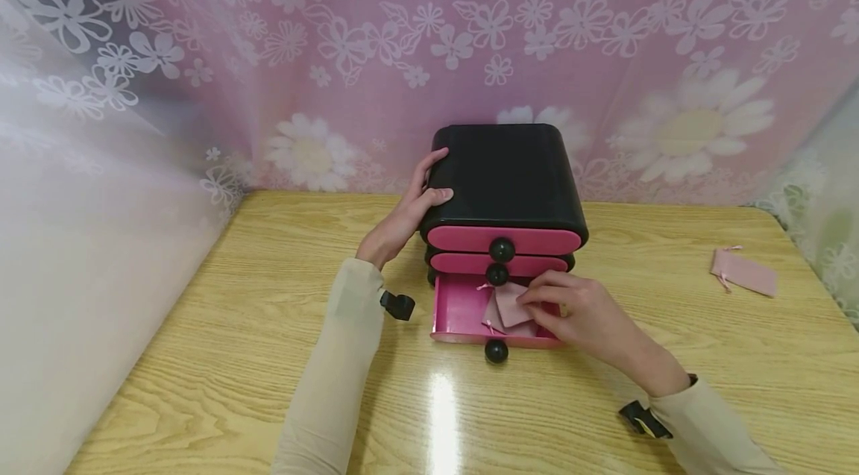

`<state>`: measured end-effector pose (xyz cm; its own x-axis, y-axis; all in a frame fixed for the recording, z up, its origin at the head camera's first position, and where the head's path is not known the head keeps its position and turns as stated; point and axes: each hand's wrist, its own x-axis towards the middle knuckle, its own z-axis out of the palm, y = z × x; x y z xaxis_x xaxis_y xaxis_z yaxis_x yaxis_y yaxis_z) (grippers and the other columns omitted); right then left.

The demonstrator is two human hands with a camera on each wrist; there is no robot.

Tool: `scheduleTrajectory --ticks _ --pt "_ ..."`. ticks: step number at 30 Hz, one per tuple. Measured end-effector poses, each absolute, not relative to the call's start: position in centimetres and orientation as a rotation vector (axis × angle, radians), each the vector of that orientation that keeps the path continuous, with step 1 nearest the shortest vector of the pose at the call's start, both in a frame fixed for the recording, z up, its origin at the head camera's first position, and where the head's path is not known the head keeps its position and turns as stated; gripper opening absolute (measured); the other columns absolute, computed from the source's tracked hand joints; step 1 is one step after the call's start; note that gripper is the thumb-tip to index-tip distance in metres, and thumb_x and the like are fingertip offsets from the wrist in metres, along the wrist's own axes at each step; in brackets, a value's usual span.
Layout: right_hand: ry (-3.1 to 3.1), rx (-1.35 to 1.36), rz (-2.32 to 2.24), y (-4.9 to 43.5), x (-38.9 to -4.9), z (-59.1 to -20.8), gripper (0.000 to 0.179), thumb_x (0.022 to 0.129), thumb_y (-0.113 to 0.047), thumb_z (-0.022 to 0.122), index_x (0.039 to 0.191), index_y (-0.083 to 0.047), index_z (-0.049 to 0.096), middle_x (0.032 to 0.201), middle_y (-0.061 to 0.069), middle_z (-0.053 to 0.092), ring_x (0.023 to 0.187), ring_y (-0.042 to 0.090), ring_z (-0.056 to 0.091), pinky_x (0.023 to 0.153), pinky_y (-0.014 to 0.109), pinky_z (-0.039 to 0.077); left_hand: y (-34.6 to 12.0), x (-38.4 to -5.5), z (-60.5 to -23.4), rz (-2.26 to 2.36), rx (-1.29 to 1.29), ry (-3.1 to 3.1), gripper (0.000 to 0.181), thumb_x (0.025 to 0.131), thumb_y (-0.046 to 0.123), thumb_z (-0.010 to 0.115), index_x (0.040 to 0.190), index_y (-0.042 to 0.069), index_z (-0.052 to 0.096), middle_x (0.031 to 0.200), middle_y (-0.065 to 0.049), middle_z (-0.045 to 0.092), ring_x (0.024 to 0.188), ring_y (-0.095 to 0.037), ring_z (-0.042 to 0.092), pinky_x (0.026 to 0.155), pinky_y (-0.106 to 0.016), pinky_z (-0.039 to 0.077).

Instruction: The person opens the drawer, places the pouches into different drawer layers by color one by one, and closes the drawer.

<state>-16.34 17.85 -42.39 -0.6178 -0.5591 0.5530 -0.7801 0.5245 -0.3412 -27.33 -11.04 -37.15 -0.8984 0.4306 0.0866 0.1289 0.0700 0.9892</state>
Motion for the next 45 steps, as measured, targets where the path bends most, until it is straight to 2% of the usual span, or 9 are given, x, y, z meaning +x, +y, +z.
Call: scheduleTrajectory --ticks 6,14,24,32,40,45 --pt "-2.387 1.104 0.792 17.7 -16.3 -42.3 0.026 0.068 0.0 0.09 0.089 -0.014 0.081 0.091 -0.004 0.072 0.078 0.008 0.066 0.071 0.012 0.052 -11.0 -27.3 -37.1 1.917 0.571 2.116 0.066 0.096 0.037 0.052 0.155 0.052 0.024 0.168 0.009 0.015 0.151 -0.024 0.033 0.121 -0.053 0.033" --pt "-2.451 1.086 0.795 17.7 -16.0 -42.0 0.026 0.071 -0.001 0.089 0.092 -0.014 0.081 0.098 -0.003 0.077 0.086 0.011 0.072 0.083 0.005 0.05 -11.0 -27.2 -37.0 1.915 0.572 2.126 0.066 0.097 0.037 0.051 0.155 0.051 0.024 0.169 0.009 0.014 0.152 -0.024 0.033 0.122 -0.053 0.031" --pt "-2.472 1.039 0.817 18.1 -15.7 -41.7 0.026 0.073 -0.005 0.089 0.096 -0.014 0.081 0.097 -0.005 0.076 0.084 0.01 0.071 0.079 0.007 0.051 -11.0 -27.2 -37.1 1.914 0.568 2.129 0.065 0.097 0.038 0.051 0.155 0.052 0.024 0.169 0.01 0.014 0.151 -0.024 0.033 0.123 -0.052 0.031" --pt "-2.471 0.989 0.843 19.0 -15.7 -41.5 0.027 0.073 -0.008 0.09 0.098 -0.014 0.08 0.095 -0.004 0.076 0.077 0.01 0.069 0.07 0.019 0.055 -11.1 -27.2 -37.2 1.919 0.571 2.118 0.066 0.097 0.038 0.051 0.155 0.052 0.024 0.168 0.009 0.015 0.151 -0.024 0.034 0.122 -0.053 0.033" --pt "-2.48 0.941 0.833 20.0 -15.4 -41.1 0.029 0.073 -0.008 0.089 0.1 -0.014 0.08 0.096 -0.003 0.077 0.082 0.015 0.073 0.071 0.014 0.052 -11.1 -27.2 -37.2 1.927 0.578 2.108 0.067 0.096 0.037 0.052 0.155 0.051 0.024 0.169 0.008 0.016 0.151 -0.024 0.034 0.122 -0.053 0.033" --pt "-2.439 0.928 0.808 20.8 -15.4 -40.9 0.036 0.069 -0.004 0.09 0.101 -0.015 0.079 0.098 -0.003 0.077 0.082 0.014 0.071 0.066 0.013 0.048 -11.0 -27.2 -37.2 1.924 0.586 2.113 0.067 0.096 0.038 0.052 0.155 0.052 0.023 0.169 0.009 0.015 0.152 -0.022 0.033 0.122 -0.052 0.031"
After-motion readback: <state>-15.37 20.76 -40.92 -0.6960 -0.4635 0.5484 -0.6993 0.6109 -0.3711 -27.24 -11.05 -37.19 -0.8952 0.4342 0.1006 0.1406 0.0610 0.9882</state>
